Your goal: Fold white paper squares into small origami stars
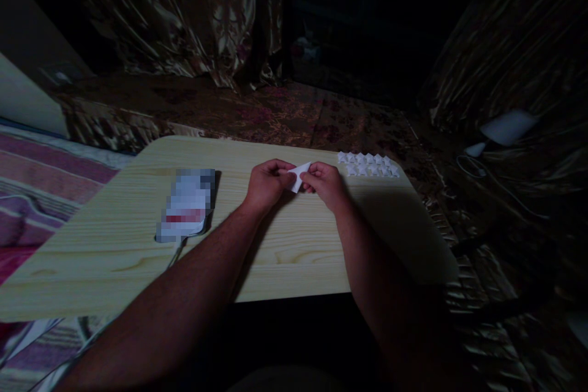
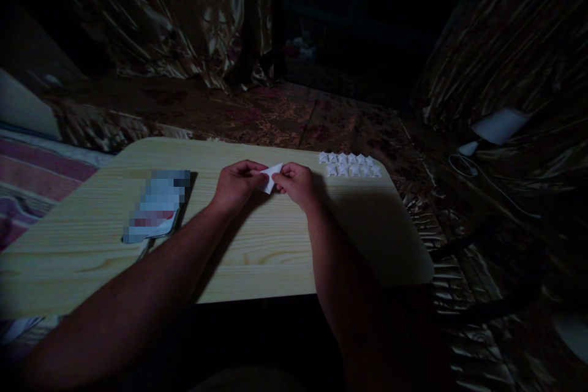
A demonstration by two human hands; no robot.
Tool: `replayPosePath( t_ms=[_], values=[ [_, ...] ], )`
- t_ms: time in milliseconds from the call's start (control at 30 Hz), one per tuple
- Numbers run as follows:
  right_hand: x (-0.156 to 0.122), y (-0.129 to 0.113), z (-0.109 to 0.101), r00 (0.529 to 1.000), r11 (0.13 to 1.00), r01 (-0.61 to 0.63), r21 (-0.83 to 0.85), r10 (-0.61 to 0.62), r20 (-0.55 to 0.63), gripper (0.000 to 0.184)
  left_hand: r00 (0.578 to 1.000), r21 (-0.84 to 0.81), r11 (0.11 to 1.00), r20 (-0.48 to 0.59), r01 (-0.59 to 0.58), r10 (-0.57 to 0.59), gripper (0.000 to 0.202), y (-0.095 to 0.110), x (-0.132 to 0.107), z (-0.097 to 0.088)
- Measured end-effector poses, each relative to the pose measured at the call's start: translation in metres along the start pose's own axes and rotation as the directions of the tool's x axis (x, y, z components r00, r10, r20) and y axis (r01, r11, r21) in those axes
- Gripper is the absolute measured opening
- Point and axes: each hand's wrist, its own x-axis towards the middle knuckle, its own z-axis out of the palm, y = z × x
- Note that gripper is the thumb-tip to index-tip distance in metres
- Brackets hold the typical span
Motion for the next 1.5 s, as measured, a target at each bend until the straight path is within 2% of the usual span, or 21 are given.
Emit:
replayPosePath(
  t_ms=[167,433,1033,1500],
  values=[
    [-0.0010,0.0004,0.0022,1.000,1.000,-0.011,0.016,0.011,0.006,0.023,1.000,-0.012,1.000,0.002,-0.009,0.009,0.024,-0.0020,-0.0001,0.0015],
    [0.0002,0.0008,0.0023,0.997,0.997,0.019,0.072,-0.013,-0.082,0.023,0.998,-0.122,0.992,0.046,0.045,-0.039,0.028,-0.0046,0.0021,0.0001],
    [0.0014,0.0045,0.0006,1.000,0.999,0.012,0.047,-0.011,-0.029,0.023,0.999,-0.146,0.988,0.011,0.049,-0.048,0.030,-0.0059,0.0031,-0.0007],
    [0.0003,0.0031,0.0025,0.998,0.998,0.047,0.045,-0.044,-0.052,0.019,0.999,-0.139,0.989,0.016,0.041,-0.039,0.029,-0.0054,0.0027,-0.0010]
  ],
)
